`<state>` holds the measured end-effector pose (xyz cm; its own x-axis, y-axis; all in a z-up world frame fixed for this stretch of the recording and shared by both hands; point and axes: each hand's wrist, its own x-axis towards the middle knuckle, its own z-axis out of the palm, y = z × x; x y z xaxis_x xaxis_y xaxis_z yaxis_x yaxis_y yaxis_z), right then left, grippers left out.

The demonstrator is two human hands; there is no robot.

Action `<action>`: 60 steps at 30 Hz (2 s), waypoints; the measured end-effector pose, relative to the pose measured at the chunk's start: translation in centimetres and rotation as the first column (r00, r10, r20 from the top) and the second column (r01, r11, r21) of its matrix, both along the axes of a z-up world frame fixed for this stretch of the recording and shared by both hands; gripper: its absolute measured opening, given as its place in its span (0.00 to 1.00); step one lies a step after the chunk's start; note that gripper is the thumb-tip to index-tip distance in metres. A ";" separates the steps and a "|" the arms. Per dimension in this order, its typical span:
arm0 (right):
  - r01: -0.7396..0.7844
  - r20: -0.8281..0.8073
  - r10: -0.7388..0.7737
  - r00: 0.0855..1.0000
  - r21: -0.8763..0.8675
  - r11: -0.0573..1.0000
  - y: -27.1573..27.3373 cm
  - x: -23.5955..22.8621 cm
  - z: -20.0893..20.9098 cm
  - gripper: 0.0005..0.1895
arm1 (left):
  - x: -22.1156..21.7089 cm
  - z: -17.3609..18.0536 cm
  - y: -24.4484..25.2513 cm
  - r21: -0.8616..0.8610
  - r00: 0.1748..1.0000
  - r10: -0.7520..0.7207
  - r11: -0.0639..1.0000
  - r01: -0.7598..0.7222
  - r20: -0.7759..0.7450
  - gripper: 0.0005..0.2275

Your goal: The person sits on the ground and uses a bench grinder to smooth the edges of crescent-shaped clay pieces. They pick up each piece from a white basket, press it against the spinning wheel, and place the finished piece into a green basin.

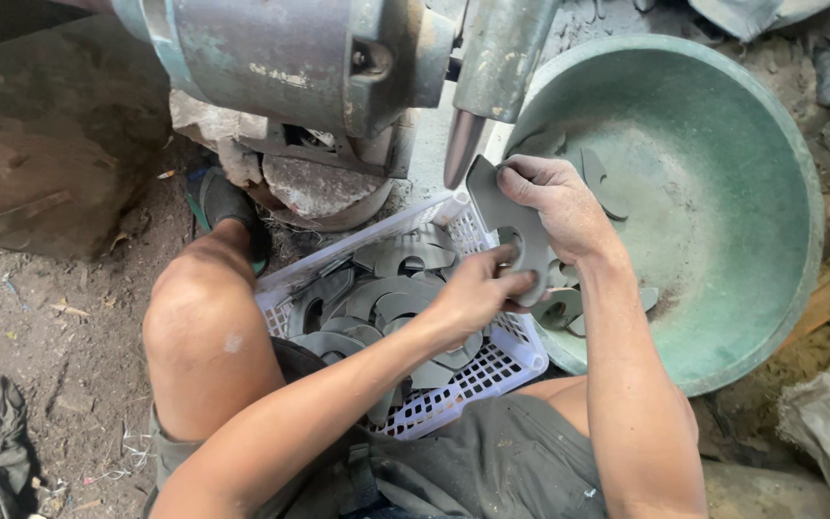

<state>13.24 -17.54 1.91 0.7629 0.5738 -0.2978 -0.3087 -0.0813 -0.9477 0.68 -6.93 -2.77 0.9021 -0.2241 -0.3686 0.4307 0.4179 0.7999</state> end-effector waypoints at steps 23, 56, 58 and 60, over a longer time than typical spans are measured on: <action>-0.086 0.174 0.150 0.973 -0.326 0.942 1.7 2.7 0.4 0.16 | 2.1 -0.7 -2.9 -0.212 0.982 0.185 0.959 -0.190 -0.042 0.26; 0.152 0.028 -0.154 0.988 0.078 0.985 2.6 1.2 -0.9 0.11 | -0.1 4.2 8.3 0.100 0.998 0.015 0.995 -0.009 -0.064 0.13; 0.170 0.018 -0.171 0.985 0.071 0.983 2.7 1.4 -0.7 0.11 | 0.1 4.2 8.3 0.121 0.996 0.027 0.992 -0.017 -0.081 0.13; 0.170 0.014 -0.172 0.985 0.098 0.981 2.7 1.5 -0.7 0.11 | 0.3 4.0 8.3 0.156 0.997 0.029 0.988 -0.017 -0.074 0.14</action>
<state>14.79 -14.79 1.17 0.8580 0.4595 -0.2296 -0.2889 0.0622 -0.9553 1.01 1.38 1.23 0.8744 -0.1380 -0.4652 0.4845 0.3015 0.8212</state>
